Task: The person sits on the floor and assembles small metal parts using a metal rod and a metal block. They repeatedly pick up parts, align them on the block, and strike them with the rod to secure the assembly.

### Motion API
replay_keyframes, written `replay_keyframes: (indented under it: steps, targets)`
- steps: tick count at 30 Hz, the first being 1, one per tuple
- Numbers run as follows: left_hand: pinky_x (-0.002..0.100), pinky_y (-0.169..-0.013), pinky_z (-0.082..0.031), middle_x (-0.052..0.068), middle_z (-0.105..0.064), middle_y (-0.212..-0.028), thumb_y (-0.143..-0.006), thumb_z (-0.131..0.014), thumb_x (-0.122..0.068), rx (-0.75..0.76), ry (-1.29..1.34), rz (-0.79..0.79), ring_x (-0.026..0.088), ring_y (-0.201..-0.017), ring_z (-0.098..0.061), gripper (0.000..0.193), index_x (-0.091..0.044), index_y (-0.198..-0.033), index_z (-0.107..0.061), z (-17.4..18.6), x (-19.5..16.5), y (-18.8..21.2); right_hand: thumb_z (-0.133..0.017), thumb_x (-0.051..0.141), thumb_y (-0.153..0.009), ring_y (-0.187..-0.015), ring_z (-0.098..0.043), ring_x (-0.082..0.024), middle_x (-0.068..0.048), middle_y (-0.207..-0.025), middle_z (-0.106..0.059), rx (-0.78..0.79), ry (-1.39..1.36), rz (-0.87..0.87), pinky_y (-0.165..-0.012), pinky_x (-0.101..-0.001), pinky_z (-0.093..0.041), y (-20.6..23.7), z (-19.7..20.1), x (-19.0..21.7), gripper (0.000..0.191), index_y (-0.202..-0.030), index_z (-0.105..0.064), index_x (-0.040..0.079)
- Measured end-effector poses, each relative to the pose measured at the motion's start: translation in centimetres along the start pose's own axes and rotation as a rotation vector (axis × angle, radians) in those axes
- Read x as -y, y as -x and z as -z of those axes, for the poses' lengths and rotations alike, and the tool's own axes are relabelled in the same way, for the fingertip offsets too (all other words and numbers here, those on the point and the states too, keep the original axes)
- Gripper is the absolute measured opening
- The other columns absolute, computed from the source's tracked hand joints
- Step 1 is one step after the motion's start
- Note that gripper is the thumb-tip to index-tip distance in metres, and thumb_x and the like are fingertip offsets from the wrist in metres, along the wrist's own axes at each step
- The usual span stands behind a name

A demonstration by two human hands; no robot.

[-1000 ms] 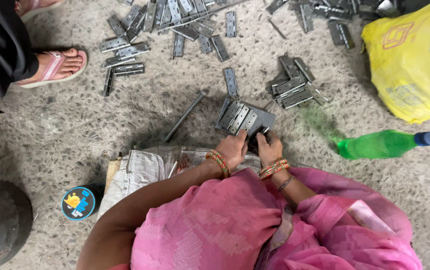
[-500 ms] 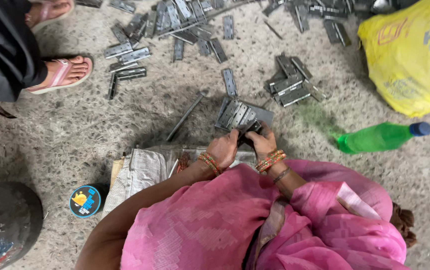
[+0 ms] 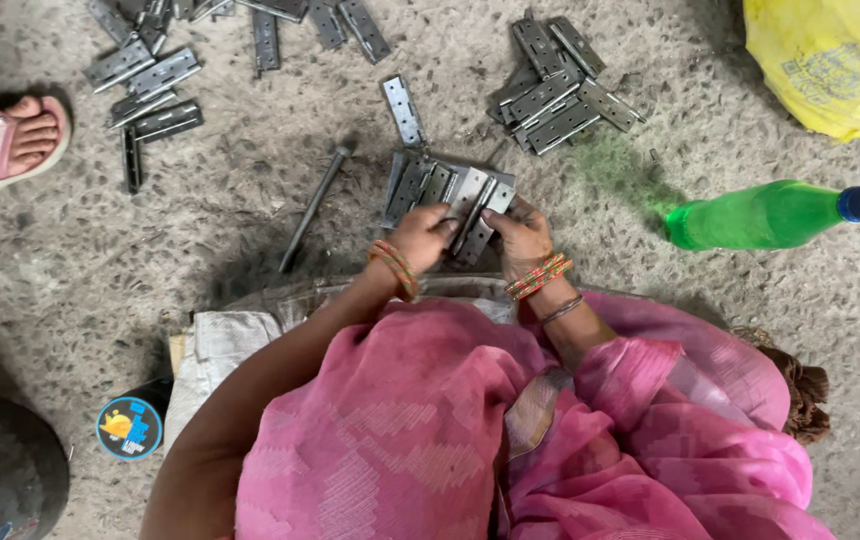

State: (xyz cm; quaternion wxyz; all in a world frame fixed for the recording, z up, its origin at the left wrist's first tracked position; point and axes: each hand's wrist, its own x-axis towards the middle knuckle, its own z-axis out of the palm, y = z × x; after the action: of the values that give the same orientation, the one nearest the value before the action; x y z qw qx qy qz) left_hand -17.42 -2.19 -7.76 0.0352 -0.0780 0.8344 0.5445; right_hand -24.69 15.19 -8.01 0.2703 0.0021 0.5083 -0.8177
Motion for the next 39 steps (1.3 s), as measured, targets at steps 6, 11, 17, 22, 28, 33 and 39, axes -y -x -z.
replay_keyframes:
  steps: [6,11,17,22,28,33,39]
  targets:
    - [0.033,-0.069,-0.066,0.003,-0.074,-0.104,-0.105,-0.052,-0.011,0.243,0.733,0.317,0.017,-0.089,-0.075,0.023,-0.004,-0.124,-0.062,2.9,-0.2,-1.7,-0.068,-0.005,-0.094,-0.093,-0.072,-0.019,-0.01,-0.105,-0.075,0.198,-0.142,-0.086,-0.086,-0.0343,-0.059,-1.7,-0.7,3.0,0.028,-0.122,-0.065,-0.005]
    - [0.043,-0.069,-0.059,0.016,-0.077,-0.098,-0.099,-0.063,-0.017,0.006,0.13,0.161,0.027,-0.082,-0.076,0.024,-0.005,-0.118,-0.07,4.0,-0.1,-1.6,-0.066,-0.003,-0.093,-0.097,-0.072,-0.016,-0.01,-0.112,-0.075,0.021,0.043,-0.106,-0.088,-0.0314,-0.06,-2.9,-0.6,0.3,0.036,-0.129,-0.062,-0.003]
    - [0.052,-0.073,-0.055,0.025,-0.074,-0.088,-0.098,-0.064,-0.017,-0.28,-0.542,0.134,0.04,-0.08,-0.072,0.02,-0.004,-0.111,-0.071,6.0,-0.7,0.5,-0.065,0.008,-0.096,-0.105,-0.071,-0.02,-0.017,-0.123,-0.075,-0.086,0.558,-0.115,-0.09,-0.0304,-0.056,-2.2,0.3,-2.1,0.044,-0.138,-0.061,-0.001]
    - [0.05,-0.07,-0.06,0.024,-0.065,-0.109,-0.103,-0.054,-0.02,-0.109,-0.764,0.141,0.041,-0.091,-0.069,0.033,0.004,-0.125,-0.061,3.2,-1.7,2.4,-0.06,0.008,-0.093,-0.106,-0.067,-0.02,-0.012,-0.122,-0.068,-0.116,0.302,-0.316,-0.08,-0.039,-0.059,-1.5,-1.3,-2.7,0.05,-0.142,-0.052,0.006]
    - [0.049,-0.091,-0.059,0.015,-0.054,-0.137,-0.098,-0.059,-0.018,0.051,-1.059,0.02,0.038,-0.128,-0.058,0.028,-0.004,-0.122,-0.062,0.1,-0.5,3.3,-0.057,-0.001,-0.093,-0.107,-0.067,-0.02,-0.007,-0.125,-0.067,-0.062,0.112,-0.227,-0.085,-0.0373,-0.059,-1.6,-1.3,-3.4,0.05,-0.142,-0.051,0.006]
    - [0.052,-0.085,-0.057,0.026,-0.055,-0.13,-0.093,-0.068,-0.038,-0.201,-0.776,0.029,0.045,-0.11,-0.062,0.056,0.002,-0.131,-0.057,3.2,0.6,1.7,-0.071,0.009,-0.09,-0.106,-0.073,-0.021,-0.014,-0.119,-0.075,-0.334,0.587,-0.017,-0.093,-0.0323,-0.058,-1.9,-0.3,-2.9,0.042,-0.131,-0.063,0.005]
    - [0.055,-0.098,-0.05,0.03,-0.054,-0.13,-0.073,-0.086,-0.064,-0.263,-0.585,0.261,0.051,-0.117,-0.058,0.1,0.004,-0.135,-0.048,5.1,1.4,-0.6,-0.078,0.018,-0.086,-0.107,-0.07,-0.024,-0.018,-0.12,-0.073,-0.706,0.853,0.119,-0.095,-0.0361,-0.055,-1.5,1.0,-2.0,0.044,-0.125,-0.064,0.002]
